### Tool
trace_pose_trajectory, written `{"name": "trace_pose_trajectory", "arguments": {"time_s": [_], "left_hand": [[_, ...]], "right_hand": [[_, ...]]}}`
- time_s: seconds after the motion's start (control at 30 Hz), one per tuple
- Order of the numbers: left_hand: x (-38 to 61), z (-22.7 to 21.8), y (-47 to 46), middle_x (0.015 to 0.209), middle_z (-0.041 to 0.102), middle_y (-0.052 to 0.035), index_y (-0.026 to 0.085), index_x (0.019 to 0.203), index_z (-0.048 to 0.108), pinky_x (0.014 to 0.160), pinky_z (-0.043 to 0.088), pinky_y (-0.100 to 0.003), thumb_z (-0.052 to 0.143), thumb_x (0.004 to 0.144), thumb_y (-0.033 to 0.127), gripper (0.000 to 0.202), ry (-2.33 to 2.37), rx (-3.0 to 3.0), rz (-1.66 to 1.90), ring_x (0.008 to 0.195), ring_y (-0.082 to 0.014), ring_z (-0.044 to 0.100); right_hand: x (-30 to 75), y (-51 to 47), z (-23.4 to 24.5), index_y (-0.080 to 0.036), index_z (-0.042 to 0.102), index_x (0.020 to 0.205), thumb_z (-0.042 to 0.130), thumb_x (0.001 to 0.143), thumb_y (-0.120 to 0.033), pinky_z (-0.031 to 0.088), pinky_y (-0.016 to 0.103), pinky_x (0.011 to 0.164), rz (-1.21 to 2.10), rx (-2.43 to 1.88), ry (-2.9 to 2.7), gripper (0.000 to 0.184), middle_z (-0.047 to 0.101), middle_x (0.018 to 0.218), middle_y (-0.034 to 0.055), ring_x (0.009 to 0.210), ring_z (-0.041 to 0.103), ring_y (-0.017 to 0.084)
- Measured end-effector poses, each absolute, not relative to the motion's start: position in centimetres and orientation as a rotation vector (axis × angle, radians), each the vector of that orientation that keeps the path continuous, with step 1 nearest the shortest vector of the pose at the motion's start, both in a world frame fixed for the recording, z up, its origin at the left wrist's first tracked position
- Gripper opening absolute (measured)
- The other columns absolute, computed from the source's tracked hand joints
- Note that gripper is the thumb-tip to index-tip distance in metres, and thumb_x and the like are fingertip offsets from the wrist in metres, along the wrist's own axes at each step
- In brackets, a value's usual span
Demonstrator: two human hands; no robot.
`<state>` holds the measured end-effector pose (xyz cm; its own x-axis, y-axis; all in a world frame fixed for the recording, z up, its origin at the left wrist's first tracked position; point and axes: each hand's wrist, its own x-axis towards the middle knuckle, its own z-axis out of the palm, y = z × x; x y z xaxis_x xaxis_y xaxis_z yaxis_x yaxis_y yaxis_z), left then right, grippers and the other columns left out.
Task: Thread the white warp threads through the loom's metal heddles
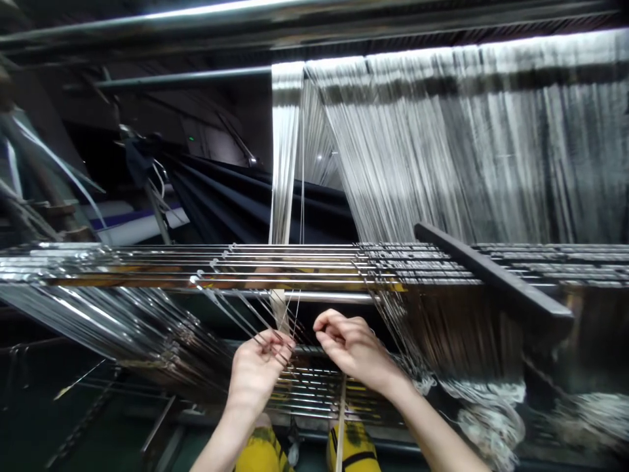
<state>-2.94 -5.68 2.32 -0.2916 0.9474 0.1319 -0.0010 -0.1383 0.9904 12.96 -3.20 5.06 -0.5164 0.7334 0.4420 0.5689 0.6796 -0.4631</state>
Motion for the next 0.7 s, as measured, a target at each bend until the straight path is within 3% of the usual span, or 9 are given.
{"name": "trace_pose_trajectory", "arguments": {"time_s": [0.07,0.13,0.2,0.27,0.4,0.5,0.63,0.7], "left_hand": [[-2.9,2.6,-5.5,0.057,0.066,-0.0029,0.013,0.055,0.063,0.056,0.049,-0.022,0.067,0.052,0.009,0.007,1.23,1.028,1.539,0.054,-0.0117,0.059],[-2.6,2.6,-5.3,0.056,0.065,-0.004,0.013,0.052,0.062,0.058,0.05,-0.024,0.065,0.051,0.006,0.008,1.131,0.868,1.522,0.056,-0.0134,0.06],[-2.3,2.2,-5.3,0.054,0.064,-0.0031,0.013,0.052,0.061,0.054,0.05,-0.024,0.064,0.048,0.003,0.011,1.122,0.822,1.496,0.051,-0.0124,0.058],[-2.3,1.5,-5.3,0.051,0.061,0.0006,0.013,0.058,0.064,0.049,0.047,-0.022,0.067,0.044,0.003,0.017,1.202,0.914,1.512,0.045,-0.0089,0.053],[-2.5,0.9,-5.7,0.063,0.066,-0.0007,0.013,0.073,0.065,0.045,0.045,-0.019,0.072,0.05,0.015,0.023,1.262,1.014,1.58,0.044,-0.0065,0.05],[-2.0,1.4,-6.2,0.071,0.068,-0.0035,0.013,0.071,0.061,0.042,0.043,-0.018,0.072,0.055,0.022,0.021,1.242,0.954,1.622,0.046,-0.0078,0.053],[-1.2,2.2,-7.1,0.063,0.064,0.0004,0.015,0.078,0.061,0.048,0.045,-0.018,0.066,0.066,0.026,0.017,1.25,1.162,1.58,0.049,-0.0084,0.054],[-1.5,2.1,-7.2,0.059,0.061,0.0014,0.015,0.078,0.06,0.047,0.045,-0.018,0.064,0.069,0.028,0.016,1.277,1.274,1.535,0.048,-0.0085,0.053]], "right_hand": [[12.6,-2.9,5.1,-0.019,0.053,0.083,0.04,0.088,-0.021,0.037,0.025,0.067,0.27,-0.944,-2.263,0.015,0.064,0.082,0.001,0.065,0.058,0.012],[12.1,-2.6,5.1,-0.018,0.053,0.086,0.039,0.087,-0.019,0.037,0.025,0.068,0.234,-0.949,-2.288,0.014,0.065,0.08,0.0006,0.068,0.06,0.013],[11.8,-2.4,5.0,-0.018,0.052,0.089,0.04,0.087,-0.018,0.038,0.025,0.068,0.239,-0.969,-2.277,0.013,0.065,0.074,-0.0006,0.069,0.061,0.014],[12.0,-2.4,4.8,-0.018,0.052,0.093,0.039,0.087,-0.017,0.039,0.024,0.07,0.255,-0.899,-2.256,0.015,0.066,0.081,0.0009,0.074,0.062,0.014],[13.0,-2.7,4.4,-0.019,0.056,0.098,0.039,0.088,-0.014,0.04,0.021,0.078,0.356,-0.686,-2.187,0.021,0.064,0.102,0.0019,0.09,0.06,0.013],[13.0,-2.8,4.5,-0.018,0.058,0.093,0.042,0.087,-0.016,0.04,0.023,0.072,0.317,-0.756,-2.215,0.017,0.066,0.095,0.0017,0.079,0.062,0.013],[12.3,-2.6,5.0,-0.015,0.057,0.084,0.043,0.084,-0.017,0.037,0.025,0.061,0.174,-0.857,-2.349,0.015,0.065,0.078,0.0022,0.062,0.059,0.013],[12.3,-2.6,5.0,-0.014,0.057,0.084,0.043,0.084,-0.016,0.037,0.024,0.061,0.181,-0.833,-2.333,0.014,0.065,0.082,0.0027,0.061,0.059,0.013]]}}
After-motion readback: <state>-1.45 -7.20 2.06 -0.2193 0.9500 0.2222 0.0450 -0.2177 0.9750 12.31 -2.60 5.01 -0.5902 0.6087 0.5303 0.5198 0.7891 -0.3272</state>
